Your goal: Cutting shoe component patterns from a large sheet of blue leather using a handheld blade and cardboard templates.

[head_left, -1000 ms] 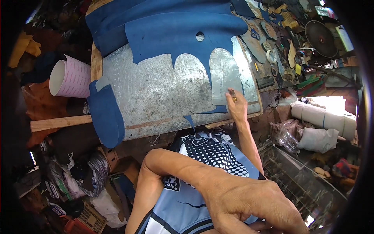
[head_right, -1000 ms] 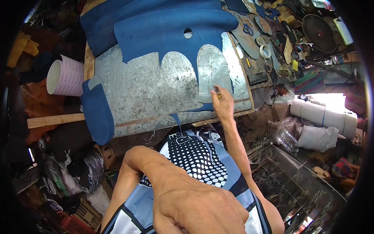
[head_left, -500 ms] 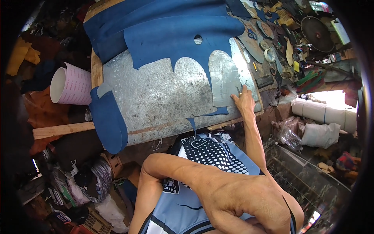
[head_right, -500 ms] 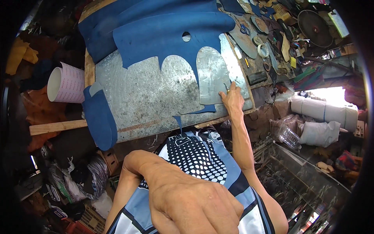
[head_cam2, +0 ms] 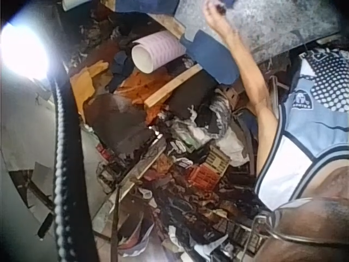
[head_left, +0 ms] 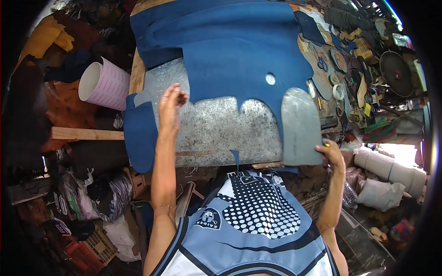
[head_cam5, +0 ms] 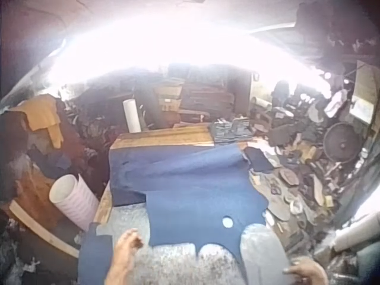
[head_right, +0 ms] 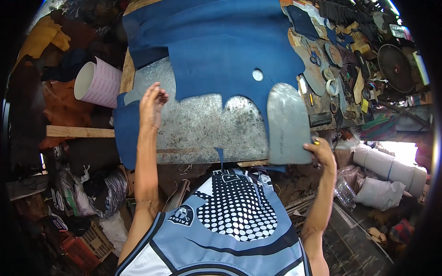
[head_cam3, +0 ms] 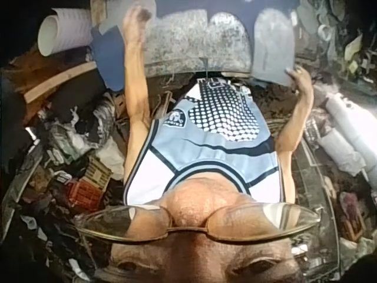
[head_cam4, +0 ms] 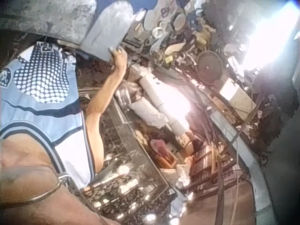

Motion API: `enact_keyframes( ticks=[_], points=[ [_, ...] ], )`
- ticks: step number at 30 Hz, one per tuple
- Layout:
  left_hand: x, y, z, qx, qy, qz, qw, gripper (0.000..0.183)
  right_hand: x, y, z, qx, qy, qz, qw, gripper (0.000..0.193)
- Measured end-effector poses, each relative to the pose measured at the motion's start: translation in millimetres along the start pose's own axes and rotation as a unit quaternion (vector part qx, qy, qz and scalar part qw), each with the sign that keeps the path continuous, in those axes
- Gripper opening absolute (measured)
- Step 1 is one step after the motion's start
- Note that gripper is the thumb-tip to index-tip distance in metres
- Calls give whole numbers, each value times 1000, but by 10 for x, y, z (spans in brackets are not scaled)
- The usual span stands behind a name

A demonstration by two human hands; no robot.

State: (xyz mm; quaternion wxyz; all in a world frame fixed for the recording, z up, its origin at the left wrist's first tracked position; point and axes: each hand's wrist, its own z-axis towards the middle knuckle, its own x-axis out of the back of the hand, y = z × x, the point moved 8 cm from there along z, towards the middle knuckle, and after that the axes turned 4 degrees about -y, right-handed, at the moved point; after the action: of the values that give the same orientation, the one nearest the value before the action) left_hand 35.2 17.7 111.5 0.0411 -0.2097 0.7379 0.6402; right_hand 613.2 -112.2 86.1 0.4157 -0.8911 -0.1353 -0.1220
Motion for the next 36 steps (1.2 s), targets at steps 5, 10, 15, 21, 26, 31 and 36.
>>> enact_keyframes(
  ticks=[5,10,15,21,26,31,36],
  points=[
    [508,-439,234,50,44,112,991,45,765,444,-547,-75,-42,-58,995,23],
    [656,-852,246,-17,40,330,943,42,615,460,-644,-143,-72,-123,979,17],
    [260,-794,-33,-206,-64,600,770,29,664,981,-443,-117,-35,-161,979,17],
    [-159,-1247,-691,-144,-163,720,659,64,560,1112,-487,-73,49,-143,986,36],
    [-587,-1428,-1406,-114,-279,684,665,78,393,1093,-581,-24,116,-235,965,61],
    [-776,-1571,-1841,-172,-369,616,674,75,358,1118,-644,10,129,-170,977,60],
    [-857,-1498,-2177,-234,-475,468,708,39,224,668,-805,28,125,-207,970,59]
  ],
)
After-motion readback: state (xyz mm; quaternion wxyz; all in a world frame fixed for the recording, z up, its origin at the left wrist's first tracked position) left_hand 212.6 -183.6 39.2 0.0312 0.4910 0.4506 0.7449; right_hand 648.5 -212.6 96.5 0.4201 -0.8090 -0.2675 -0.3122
